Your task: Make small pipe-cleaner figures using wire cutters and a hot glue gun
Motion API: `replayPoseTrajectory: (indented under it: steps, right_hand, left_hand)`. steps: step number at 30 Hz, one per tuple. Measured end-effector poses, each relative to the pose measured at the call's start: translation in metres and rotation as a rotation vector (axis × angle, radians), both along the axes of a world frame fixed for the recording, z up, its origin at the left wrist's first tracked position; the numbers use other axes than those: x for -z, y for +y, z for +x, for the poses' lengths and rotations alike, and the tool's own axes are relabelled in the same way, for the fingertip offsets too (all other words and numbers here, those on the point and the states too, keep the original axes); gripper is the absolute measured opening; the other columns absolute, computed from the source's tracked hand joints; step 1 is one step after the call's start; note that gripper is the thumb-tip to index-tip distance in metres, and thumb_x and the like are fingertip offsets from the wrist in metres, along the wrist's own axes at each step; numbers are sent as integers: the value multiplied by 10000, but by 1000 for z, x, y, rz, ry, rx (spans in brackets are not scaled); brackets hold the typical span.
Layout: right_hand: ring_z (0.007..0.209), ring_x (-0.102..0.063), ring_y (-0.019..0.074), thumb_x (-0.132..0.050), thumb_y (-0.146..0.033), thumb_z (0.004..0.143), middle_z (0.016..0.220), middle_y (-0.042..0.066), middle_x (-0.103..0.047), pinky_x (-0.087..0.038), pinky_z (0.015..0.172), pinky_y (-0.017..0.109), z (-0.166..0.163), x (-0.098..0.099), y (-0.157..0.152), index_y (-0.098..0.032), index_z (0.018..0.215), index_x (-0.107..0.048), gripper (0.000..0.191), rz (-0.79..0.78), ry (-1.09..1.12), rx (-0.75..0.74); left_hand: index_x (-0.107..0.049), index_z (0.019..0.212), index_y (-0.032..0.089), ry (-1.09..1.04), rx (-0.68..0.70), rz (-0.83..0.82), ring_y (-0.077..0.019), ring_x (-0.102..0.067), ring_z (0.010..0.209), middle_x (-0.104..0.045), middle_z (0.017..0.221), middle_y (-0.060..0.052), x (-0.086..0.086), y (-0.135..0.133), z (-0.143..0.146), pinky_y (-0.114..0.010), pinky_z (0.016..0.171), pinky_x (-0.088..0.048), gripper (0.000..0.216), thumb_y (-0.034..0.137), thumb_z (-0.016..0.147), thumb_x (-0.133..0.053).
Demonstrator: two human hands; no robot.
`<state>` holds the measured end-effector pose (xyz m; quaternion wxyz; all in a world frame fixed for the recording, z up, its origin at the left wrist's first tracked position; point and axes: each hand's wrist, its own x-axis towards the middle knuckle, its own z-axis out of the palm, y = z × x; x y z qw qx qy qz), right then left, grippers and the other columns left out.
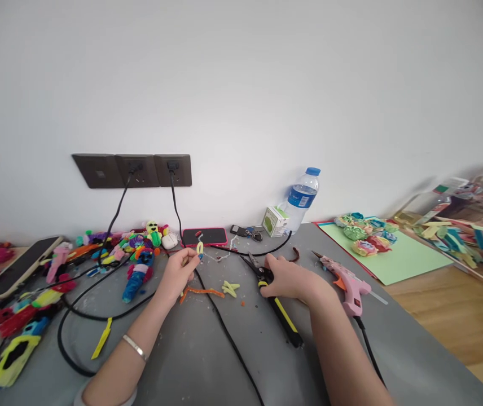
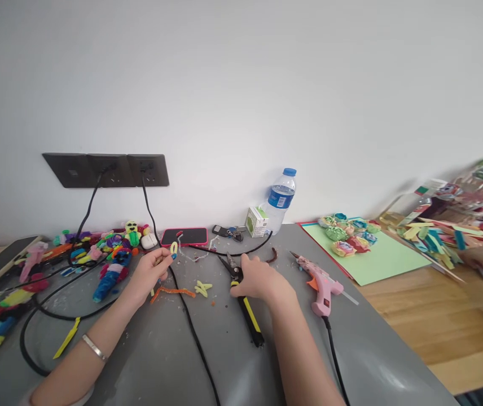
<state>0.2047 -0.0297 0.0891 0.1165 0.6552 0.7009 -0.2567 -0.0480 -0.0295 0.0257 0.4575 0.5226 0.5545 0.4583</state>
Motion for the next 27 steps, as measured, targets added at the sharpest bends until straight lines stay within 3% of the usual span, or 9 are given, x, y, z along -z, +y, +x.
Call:
replayPoseTrajectory:
  steps: [4, 8, 11, 13, 17, 27]
  right_hand:
    - [829, -607, 235, -583, -372, 743, 984, 47, -612, -427, 667, 314, 23, -18, -3, -257, 1134, -501, 417, -34, 251, -65]
    - [885, -631, 216, -569, -317, 738, 1040, 21, -610, -470, 780, 316, 29, -27, -5, -280, 1150, -493, 421, -17, 628, -90]
    - [923, -660, 230, -491, -343, 768, 1040, 41, -631, -470, 902, 374, 16, -19, -1, -255, 1239, -451, 480, -185, 1057, -15]
    - [861, -671, 240, -467, -392, 750, 1022, 70, -649, -492, 875, 410, 3, -10, 4, -224, 1246, -446, 525, -388, 1309, 9]
    - [786, -678, 249, -457, -379, 718, 959, 112, -672, -515, 805, 436, -18, 2, 10, -166, 1161, -487, 493, -686, 1372, -52]
    - [814, -695, 237, -422, -323, 789, 956, 119, -682, -536, 792, 414, -21, 20, 19, -166, 1133, -495, 386, -771, 1455, 7]
  left_hand:
    - [-518, 724, 190, -19, 8, -3, -70, -318, 438, -304, 536, 97, 2, 0, 0, -209, 465, -249, 265, 443, 744, -597]
    - [-505, 715, 191, -15, 32, -8, -67, -300, 439, -310, 538, 95, 1, 0, 2, -208, 458, -241, 269, 444, 748, -590]
    - [-491, 702, 195, 5, 36, 8, -68, -289, 439, -313, 538, 92, -2, -2, 3, -208, 451, -236, 272, 446, 747, -585]
    - [-484, 695, 198, 42, 33, 32, -72, -290, 439, -317, 535, 89, -4, -3, 3, -211, 450, -245, 264, 438, 757, -575]
    - [-489, 699, 202, 104, 37, 80, -84, -307, 443, -330, 529, 80, -3, -4, 2, -216, 450, -261, 236, 411, 789, -554]
    - [-466, 700, 203, 211, 47, 174, -105, -342, 516, -349, 576, 60, 0, -5, 3, -221, 511, -267, 205, 346, 846, -490]
